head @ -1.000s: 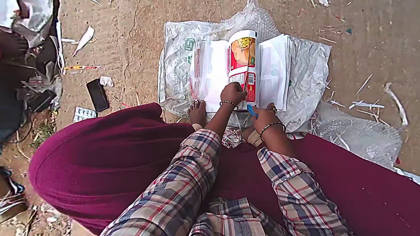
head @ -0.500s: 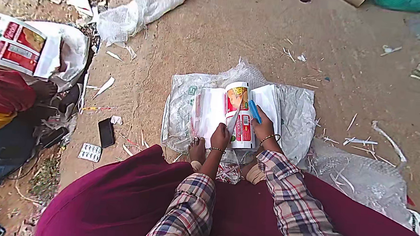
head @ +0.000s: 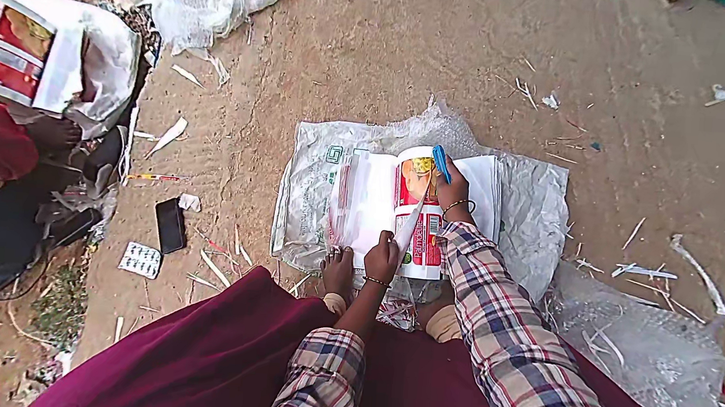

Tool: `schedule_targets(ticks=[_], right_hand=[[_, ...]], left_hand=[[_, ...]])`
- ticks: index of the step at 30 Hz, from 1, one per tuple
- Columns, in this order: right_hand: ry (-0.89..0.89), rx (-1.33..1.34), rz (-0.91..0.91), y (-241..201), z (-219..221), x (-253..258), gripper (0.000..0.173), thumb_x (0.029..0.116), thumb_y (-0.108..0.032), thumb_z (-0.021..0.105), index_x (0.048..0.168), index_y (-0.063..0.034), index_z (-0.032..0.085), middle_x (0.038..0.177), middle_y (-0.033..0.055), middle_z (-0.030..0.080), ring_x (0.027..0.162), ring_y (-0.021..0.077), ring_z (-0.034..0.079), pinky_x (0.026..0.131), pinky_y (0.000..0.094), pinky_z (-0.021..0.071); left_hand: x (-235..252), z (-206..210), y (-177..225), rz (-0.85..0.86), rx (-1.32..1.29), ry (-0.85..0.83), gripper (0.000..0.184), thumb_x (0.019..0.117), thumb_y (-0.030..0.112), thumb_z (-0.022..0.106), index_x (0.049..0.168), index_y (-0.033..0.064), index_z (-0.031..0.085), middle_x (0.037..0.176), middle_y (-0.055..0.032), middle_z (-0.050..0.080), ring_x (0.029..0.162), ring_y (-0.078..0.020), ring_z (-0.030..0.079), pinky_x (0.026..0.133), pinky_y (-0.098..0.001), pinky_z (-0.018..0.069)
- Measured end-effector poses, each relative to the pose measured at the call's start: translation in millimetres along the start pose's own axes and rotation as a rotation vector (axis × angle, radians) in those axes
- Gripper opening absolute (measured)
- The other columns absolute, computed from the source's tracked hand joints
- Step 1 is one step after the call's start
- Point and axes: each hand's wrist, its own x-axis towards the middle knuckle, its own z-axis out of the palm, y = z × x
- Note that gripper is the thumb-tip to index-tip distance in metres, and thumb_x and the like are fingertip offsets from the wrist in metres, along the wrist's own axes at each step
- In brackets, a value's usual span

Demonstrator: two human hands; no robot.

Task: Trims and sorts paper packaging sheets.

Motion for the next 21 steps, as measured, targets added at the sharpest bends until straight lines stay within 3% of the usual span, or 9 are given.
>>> schedule_targets(ticks=[3,6,7,10,13,18,20,21], right_hand=[[-0.002,-0.004,0.002,4.2,1.7,-2.0,0.051,0.1087,-0.017,0.048,0.159,-0.0127,0.041,0.134,0.0253,0.064,0.108,0.0388,0.07,0.09,0.0575,0.0564],[-0.012,-0.105,0.021,-8.4,-0.1,-4.7,0.053,0.1088,-0.017,0.046,0.161,-0.0154,0.039,0.134,0.0259,0.065,0.118,0.0418,0.065,0.1,0.0603,0.0491],[-0.022,-0.18,0.03,-16.1,-2.1,-4.5,0.054,0.1082,-0.016,0.046,0.161,-0.0164,0.038,0.131,0.0264,0.066,0.117,0.0431,0.066,0.098,0.0616,0.0494],[-0.098,-0.425,0.087,-47.4,-9.4,-7.2,0.057,0.1066,-0.014,0.046,0.163,-0.016,0.034,0.129,0.027,0.066,0.118,0.0451,0.065,0.097,0.0624,0.0503],[-0.162,-0.5,0.122,-69.2,-13.7,-3.8,0.059,0.1043,-0.013,0.051,0.161,-0.0101,0.035,0.136,0.0287,0.062,0.125,0.0462,0.061,0.101,0.0637,0.0488],[-0.233,-0.579,0.111,-79.8,-18.5,-1.7,0.056,0.0994,-0.013,0.059,0.153,-0.0028,0.045,0.138,0.0309,0.059,0.128,0.0465,0.059,0.1,0.0664,0.0476],[-0.362,-0.643,0.137,-92.7,-28.6,-7.5,0.041,0.1026,-0.015,0.057,0.139,0.0035,0.056,0.129,0.0306,0.062,0.118,0.0425,0.063,0.098,0.0628,0.0478],[-0.453,-0.681,0.144,-98.3,-36.9,-9.6,0.035,0.106,-0.016,0.053,0.134,0.0032,0.058,0.117,0.0273,0.063,0.101,0.0363,0.063,0.089,0.0565,0.0485]], left_hand=[[0.0,7.3,-6.2,0.006,-0.055,0.032,0.044,0.1102,0.032,0.036,0.134,0.0008,0.057,0.086,-0.0166,0.071,0.084,-0.0352,0.071,0.08,-0.0551,0.0546],[1.3,4.5,-4.0,-0.012,-0.088,-0.01,0.057,0.1038,0.043,0.056,0.146,0.0053,0.049,0.098,-0.0175,0.075,0.091,-0.0369,0.073,0.086,-0.0577,0.0555],[2.5,3.9,-2.6,-0.012,-0.084,-0.018,0.06,0.1023,0.044,0.059,0.149,0.0076,0.049,0.102,-0.0181,0.076,0.094,-0.0376,0.073,0.088,-0.0582,0.0552],[-1.6,-0.2,3.8,0.006,-0.032,-0.049,0.05,0.107,0.038,0.052,0.148,0.0096,0.056,0.114,-0.0213,0.074,0.107,-0.0395,0.072,0.096,-0.0586,0.0517],[-4.7,-7.1,12.1,0.063,0.042,-0.088,0.044,0.1106,0.032,0.043,0.145,0.011,0.06,0.114,-0.0204,0.075,0.108,-0.0384,0.071,0.097,-0.0576,0.0515],[-8.4,-18.4,18.7,-0.02,0.029,-0.116,0.043,0.1114,0.029,0.041,0.15,0.0154,0.055,0.129,-0.0172,0.07,0.121,-0.0357,0.067,0.105,-0.056,0.0488],[-13.2,-24.6,14.2,-0.098,-0.024,-0.069,0.043,0.1118,0.028,0.041,0.15,0.0137,0.055,0.134,-0.0167,0.068,0.126,-0.0346,0.064,0.108,-0.0554,0.0466],[-15.6,-25.4,8.9,-0.14,-0.061,-0.005,0.042,0.1118,0.027,0.041,0.148,0.0109,0.057,0.135,-0.017,0.068,0.128,-0.0339,0.063,0.111,-0.0542,0.045]])
